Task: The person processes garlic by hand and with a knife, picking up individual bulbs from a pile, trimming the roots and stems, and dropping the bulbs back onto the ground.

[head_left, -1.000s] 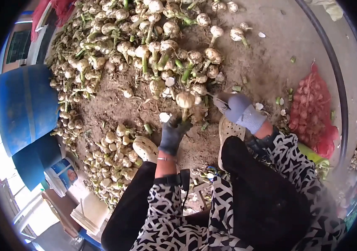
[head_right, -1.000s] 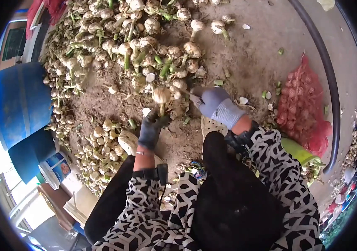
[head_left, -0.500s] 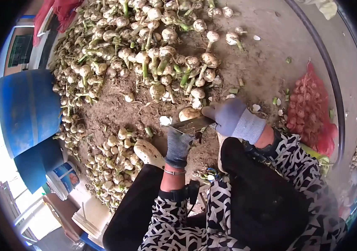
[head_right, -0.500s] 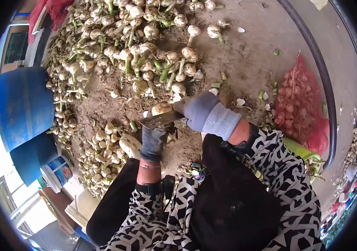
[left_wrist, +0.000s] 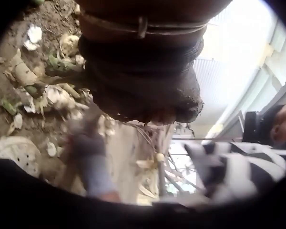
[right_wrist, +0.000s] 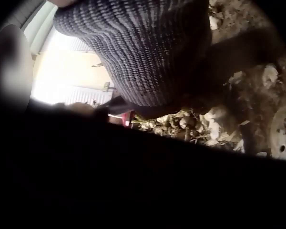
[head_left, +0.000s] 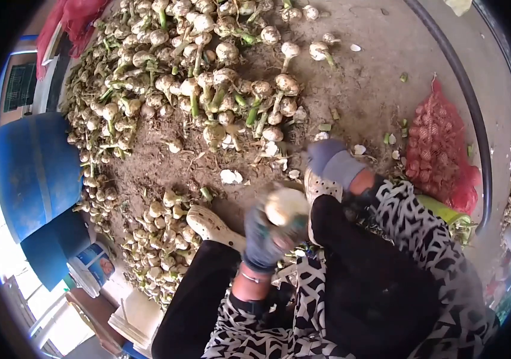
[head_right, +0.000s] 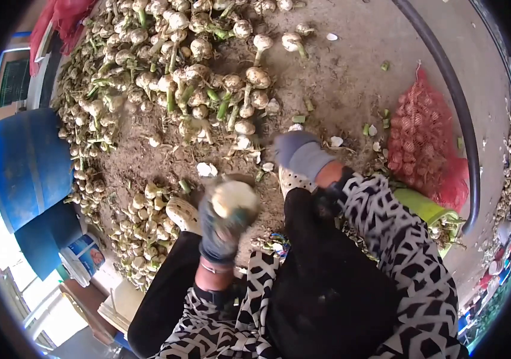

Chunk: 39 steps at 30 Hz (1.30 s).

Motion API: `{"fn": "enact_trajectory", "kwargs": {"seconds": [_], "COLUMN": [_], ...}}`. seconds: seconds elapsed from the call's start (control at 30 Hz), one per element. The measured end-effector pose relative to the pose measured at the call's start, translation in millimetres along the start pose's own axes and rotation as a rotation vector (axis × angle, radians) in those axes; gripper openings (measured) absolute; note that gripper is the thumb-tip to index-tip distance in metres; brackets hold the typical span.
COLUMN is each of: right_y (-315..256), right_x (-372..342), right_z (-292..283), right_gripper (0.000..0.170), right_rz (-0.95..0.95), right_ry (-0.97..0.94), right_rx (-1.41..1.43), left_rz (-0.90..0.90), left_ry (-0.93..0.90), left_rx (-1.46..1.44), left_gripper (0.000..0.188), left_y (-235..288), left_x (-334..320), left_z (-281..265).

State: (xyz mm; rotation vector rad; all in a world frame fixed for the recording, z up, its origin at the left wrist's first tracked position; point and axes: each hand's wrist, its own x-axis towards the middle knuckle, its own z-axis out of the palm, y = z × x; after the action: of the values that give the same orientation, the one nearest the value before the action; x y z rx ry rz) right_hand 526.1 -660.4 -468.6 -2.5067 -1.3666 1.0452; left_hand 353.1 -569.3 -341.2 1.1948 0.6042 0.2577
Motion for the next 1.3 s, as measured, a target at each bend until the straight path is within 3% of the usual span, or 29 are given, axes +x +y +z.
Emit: {"fn": "enact_trajectory", "kwargs": {"seconds": [0.03, 0.1, 0.13, 0.2, 0.23, 0.27, 0.33, 0.37, 0.4, 0.47, 0.5, 0.57, 0.63, 0.67, 0.73, 0.8, 0.87, 0.93, 1.03, 1.07, 1.1, 1.13, 1.2, 1.27, 1.3], "right_y": [-2.1, -13.1, -32.8, -37.6, -37.5, -37.1, -33.8, -41.2, -41.9, -36.5, -34.9, -30.4, -12.9, -9.6, -5.0, 2.9, -2.4, -18.4, -22.1, -25.0, -31.0, -34.1, -31.1, -30.8, -32.8], "right_x": [-4.5, -33.5, -51.9, -50.4, -51.4, -52.0, -46.6, -53.3, -50.6, -49.7, -48.7, -46.9, -28.5, -27.0, -26.4, -22.6, -22.1, -21.4, -9.5, -10.0, -10.6, -10.1, -4.6, -1.0, 2.2], "right_z": [-3.1, -28.8, -65.4, -42.4, -41.8, -38.6, -33.0, -47.9, -47.3, -43.6, -40.8, -27.3, 12.2, 10.5, 10.2, 21.7, 1.2, -17.2, -0.2, -5.7, -13.9, -19.2, -17.9, -21.3, -23.5], "right_gripper": [0.027, 0.027, 0.022, 0.023, 0.022, 0.022, 0.023, 0.018, 0.018, 0.011, 0.011, 0.014, 0.030, 0.030, 0.039, 0.048, 0.045, 0.039, 0.034, 0.034, 0.034, 0.033, 0.034, 0.027, 0.027], "right_rz": [-0.021, 0.192, 0.244, -0.104, 0.048, 0.044, -0.107, -0.224, -0.237, -0.380, -0.390, -0.270, -0.114, -0.123, 0.121, 0.065, 0.040, 0.012, -0.037, -0.029, -0.034, -0.039, -0.021, -0.049, -0.042], "right_ry": [-0.001, -0.057, -0.164, 0.172, -0.015, -0.024, 0.009, 0.106, 0.103, 0.408, 0.407, 0.198, 0.007, 0.015, 0.124, 0.218, 0.182, 0.160, 0.136, 0.139, 0.116, 0.093, 0.063, 0.051, 0.046], "right_rx": [-0.005, 0.990, 1.225, 1.121, 1.224, 1.224, 0.945, 0.860, 0.865, 0.674, 0.677, 0.412, 0.182, 0.182, 0.373, 0.400, 0.328, 0.290, 0.433, 0.425, 0.383, 0.343, 0.316, 0.184, 0.188], "left_rz": [0.015, -0.026, -0.266, 0.415, 0.262, 0.257, -0.098, -0.136, -0.126, -0.153, -0.147, -0.027, 0.026, 0.076, 0.053, -0.531, -0.565, -0.345, -0.460, -0.519, -0.659, -0.524, -0.252, -0.413, 0.047], "left_ry": [-0.031, -0.035, -0.158, -0.107, -0.115, -0.108, -0.063, 0.052, 0.117, 0.203, 0.211, 0.166, 0.163, 0.169, 0.365, 0.601, 0.656, 0.670, 0.553, 0.431, 0.333, 0.288, 0.042, 0.091, -0.153], "left_rx": [0.031, -0.033, -0.448, 0.945, 0.906, 0.909, 0.095, -0.172, -0.273, -0.288, -0.283, -0.518, -0.465, -0.418, 0.085, 0.821, 1.652, 0.901, 0.177, 0.156, 0.392, 0.440, 0.237, -0.183, 0.526], "left_gripper": [0.063, 0.071, 0.071, 0.067, 0.067, 0.067, 0.076, 0.064, 0.049, 0.036, 0.036, 0.027, 0.024, 0.022, 0.020, 0.026, 0.034, 0.044, 0.064, 0.061, 0.053, 0.060, 0.059, 0.055, 0.053], "left_y": [7.0, -0.4, 14.4, 10.6, 7.7, 2.2, -10.2, -13.5, -22.6, -29.0, -25.9, -6.2, 10.6, 18.2, 35.1, 64.2, 49.8, 35.6, 15.3, -9.9, -35.1, -84.6, -142.3, -88.7, -87.4], "left_x": [-1.2, 7.0, 14.6, 31.1, 27.7, 23.6, 18.1, 14.0, 10.6, 12.0, 11.4, 8.0, -0.9, -6.5, -29.2, -49.6, -51.2, -6.0, 95.1, 125.0, 153.4, 168.6, 174.5, 141.6, 116.1], "left_z": [5.1, -1.8, -11.7, -17.4, -18.0, -18.9, -17.6, -14.3, -17.3, -23.9, -22.7, -13.4, -21.5, -32.8, -94.0, -153.5, -210.7, -224.2, -159.6, -158.9, -160.5, -179.2, -229.0, -172.0, -166.6]}}
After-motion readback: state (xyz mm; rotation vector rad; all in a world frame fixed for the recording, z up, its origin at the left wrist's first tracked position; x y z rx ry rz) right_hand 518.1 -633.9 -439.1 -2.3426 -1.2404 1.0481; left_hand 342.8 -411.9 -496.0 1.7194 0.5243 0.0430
